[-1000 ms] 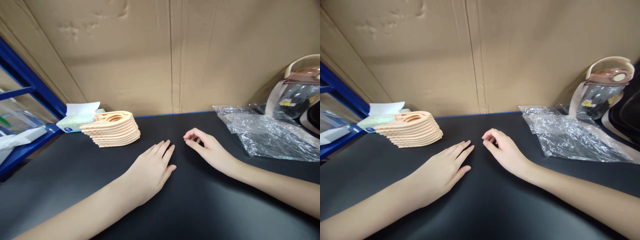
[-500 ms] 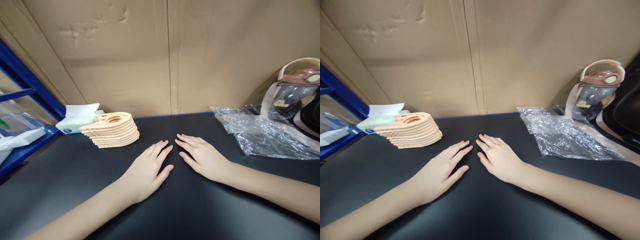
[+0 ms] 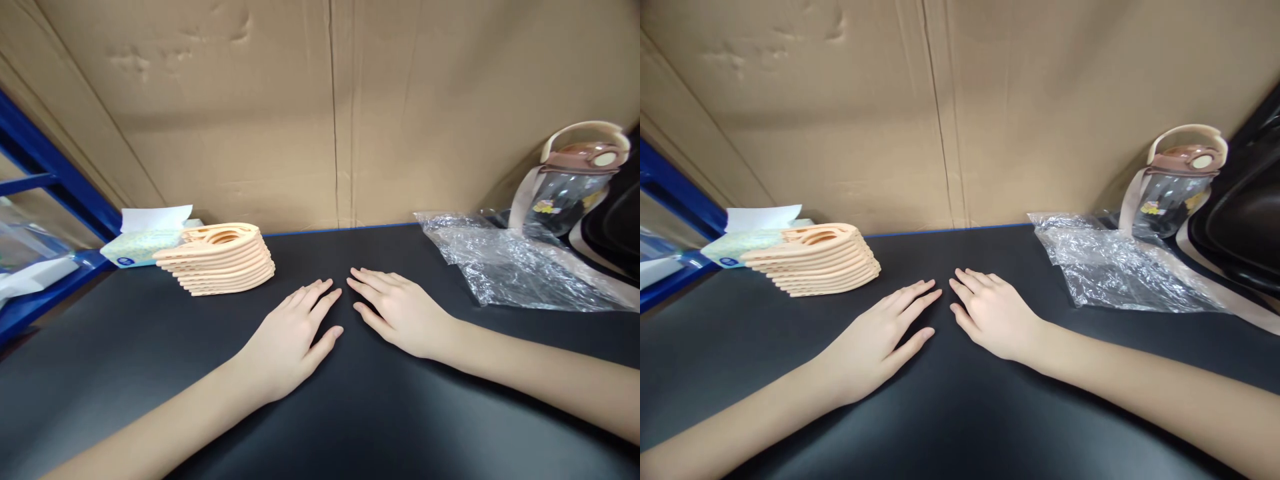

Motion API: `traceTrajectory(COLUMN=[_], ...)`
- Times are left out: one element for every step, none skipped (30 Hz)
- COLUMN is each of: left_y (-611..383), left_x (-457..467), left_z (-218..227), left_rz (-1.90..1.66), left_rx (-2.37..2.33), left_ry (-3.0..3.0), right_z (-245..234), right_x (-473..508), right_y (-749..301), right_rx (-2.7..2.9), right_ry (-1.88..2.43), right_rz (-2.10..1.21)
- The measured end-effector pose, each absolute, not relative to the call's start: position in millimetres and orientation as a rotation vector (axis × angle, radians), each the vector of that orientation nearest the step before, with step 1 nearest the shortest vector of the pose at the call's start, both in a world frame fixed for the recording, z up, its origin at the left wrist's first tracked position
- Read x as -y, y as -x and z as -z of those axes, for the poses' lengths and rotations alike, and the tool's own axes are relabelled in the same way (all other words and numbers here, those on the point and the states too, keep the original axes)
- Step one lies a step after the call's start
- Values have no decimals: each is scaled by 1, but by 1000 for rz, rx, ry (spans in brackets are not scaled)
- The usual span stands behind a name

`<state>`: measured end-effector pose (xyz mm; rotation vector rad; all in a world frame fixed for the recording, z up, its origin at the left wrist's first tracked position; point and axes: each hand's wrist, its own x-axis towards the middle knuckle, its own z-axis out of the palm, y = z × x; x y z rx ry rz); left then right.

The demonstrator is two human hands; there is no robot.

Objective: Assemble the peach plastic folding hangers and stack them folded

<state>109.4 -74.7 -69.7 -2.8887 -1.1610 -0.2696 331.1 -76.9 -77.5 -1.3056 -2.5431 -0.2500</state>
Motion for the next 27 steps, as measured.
traceTrajectory(left_y=[-109,-109,-109,-108,-108,-108,-108,-107,-107,-107,-107,-107,-107,-107,-107,-106,-106,-106,-106,-106,-106,-106,-107,-107,-107,-107,-108], left_x=[75,74,74,74,74,74,74,74,75,75,75,75,75,75,75,75,75,75,75,74,74,74,74,74,75,75,75], left_z=[70,71,71,72,72,72,72,72,72,72,72,72,72,72,72,72,72,72,72,73,73,73,73,73,73,73,73], left_rz=[275,279,281,283,286,288,290,290,288,284,276,268,262,259,261,264,269,271,272,274,277,280,282,281,279,273,268], left_rx=[1164,1167,1170,1174,1179,1184,1186,1188,1190,1192,1195,1196,1195,1193,1190,1188,1189,1188,1187,1182,1177,1172,1169,1169,1177,1185,1193], left_ry=[2889,2887,2885,2883,2881,2881,2881,2882,2881,2881,2879,2879,2880,2882,2883,2884,2882,2881,2878,2877,2874,2872,2871,2871,2869,2868,2868], right_z=[77,75,73,70,66,60,54,47,41,35,29,25,23,23,24,26,30,34,38,42,46,49,51,53,55,56,57], right_x=[79,80,82,83,84,84,82,80,77,75,72,71,71,72,75,80,86,92,98,105,110,115,119,123,126,130,134], right_y=[-330,-329,-328,-328,-328,-330,-332,-336,-341,-347,-354,-362,-371,-380,-390,-400,-410,-419,-428,-437,-444,-451,-457,-462,-465,-466,-464], right_rx=[2549,2553,2557,2564,2572,2588,2608,2612,2593,2568,2520,2483,2456,2439,2423,2418,2404,2387,2397,2372,2367,2385,2378,2414,2455,2473,2463], right_ry=[1319,1340,1364,1392,1425,1454,1489,1534,1581,1608,1648,1684,1704,1711,1715,1707,1711,1697,1672,1612,1588,1599,1525,1518,1434,1429,1452], right_rz=[302,360,416,461,496,513,517,538,593,669,767,856,943,1026,1096,1165,1233,1289,1306,1330,1337,1313,1297,1264,1243,1228,1226])
